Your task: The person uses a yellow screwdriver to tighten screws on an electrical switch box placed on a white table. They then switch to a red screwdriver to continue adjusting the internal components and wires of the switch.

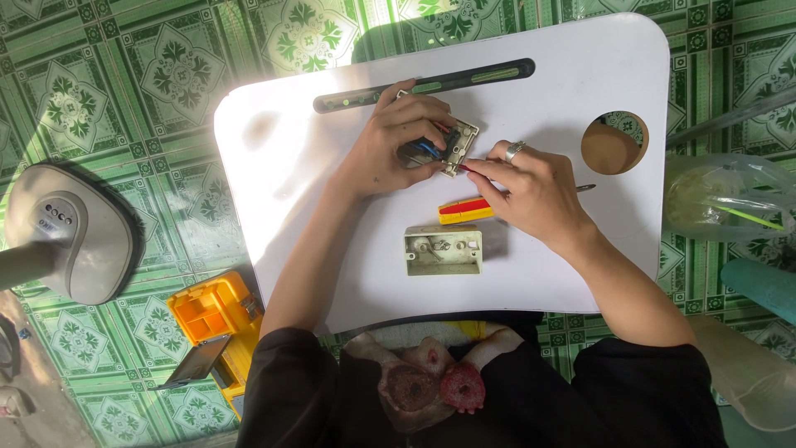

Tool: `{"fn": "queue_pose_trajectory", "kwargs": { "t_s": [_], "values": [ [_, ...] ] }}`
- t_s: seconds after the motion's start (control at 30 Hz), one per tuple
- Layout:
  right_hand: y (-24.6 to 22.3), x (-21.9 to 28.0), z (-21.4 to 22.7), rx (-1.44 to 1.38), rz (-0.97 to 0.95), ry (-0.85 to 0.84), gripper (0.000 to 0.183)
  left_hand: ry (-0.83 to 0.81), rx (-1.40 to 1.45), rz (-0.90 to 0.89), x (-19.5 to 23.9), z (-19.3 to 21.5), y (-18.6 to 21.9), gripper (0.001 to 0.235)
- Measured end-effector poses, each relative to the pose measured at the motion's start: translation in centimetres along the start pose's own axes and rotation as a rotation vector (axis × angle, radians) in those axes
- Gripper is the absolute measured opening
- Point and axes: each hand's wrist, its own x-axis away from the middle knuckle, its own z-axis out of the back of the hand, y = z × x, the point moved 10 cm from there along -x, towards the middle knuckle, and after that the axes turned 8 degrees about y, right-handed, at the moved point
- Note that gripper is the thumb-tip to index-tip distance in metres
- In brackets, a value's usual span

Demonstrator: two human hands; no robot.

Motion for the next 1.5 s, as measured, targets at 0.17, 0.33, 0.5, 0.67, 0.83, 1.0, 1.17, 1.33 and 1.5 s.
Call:
{"fn": "queue_pose_trajectory", "kwargs": {
  "t_s": [0.17,0.33,0.5,0.67,0.83,1.0,1.17,1.33,1.5],
  "values": [
    [-0.3,-0.1,0.0,0.059,0.02,0.018,0.009,-0.011,0.012,0.005,0.3,-0.1,-0.6,0.021],
    [-1.0,-0.4,0.4,0.125,0.051,0.063,0.009,0.007,-0.002,-0.018,0.5,-0.2,-0.7,0.024],
    [-2.1,-0.7,1.0,0.262,0.141,0.137,0.021,0.094,-0.039,-0.05,0.7,0.0,-0.2,0.022],
    [-2.0,0.4,0.5,0.274,0.199,0.101,0.017,0.249,-0.01,-0.002,1.7,-0.4,-1.0,0.023],
    [-2.3,-0.3,1.0,0.273,0.214,0.103,0.017,0.288,-0.02,-0.007,1.8,-0.3,-0.4,0.024],
    [-1.6,-0.8,0.0,0.18,0.221,0.097,0.018,0.298,-0.032,-0.022,1.4,-0.2,-1.7,0.025],
    [-1.9,-0.9,-0.1,0.227,0.248,0.113,0.017,0.301,-0.032,-0.01,1.3,-0.1,-1.6,0.025],
    [-2.6,-1.6,0.4,0.349,0.267,0.136,0.022,0.301,-0.023,-0.004,0.9,0.5,-1.0,0.026],
    [-2.3,-1.3,-0.2,0.457,0.303,0.099,0.033,0.167,-0.117,-0.025,0.4,0.2,0.0,0.03]
  ]
}}
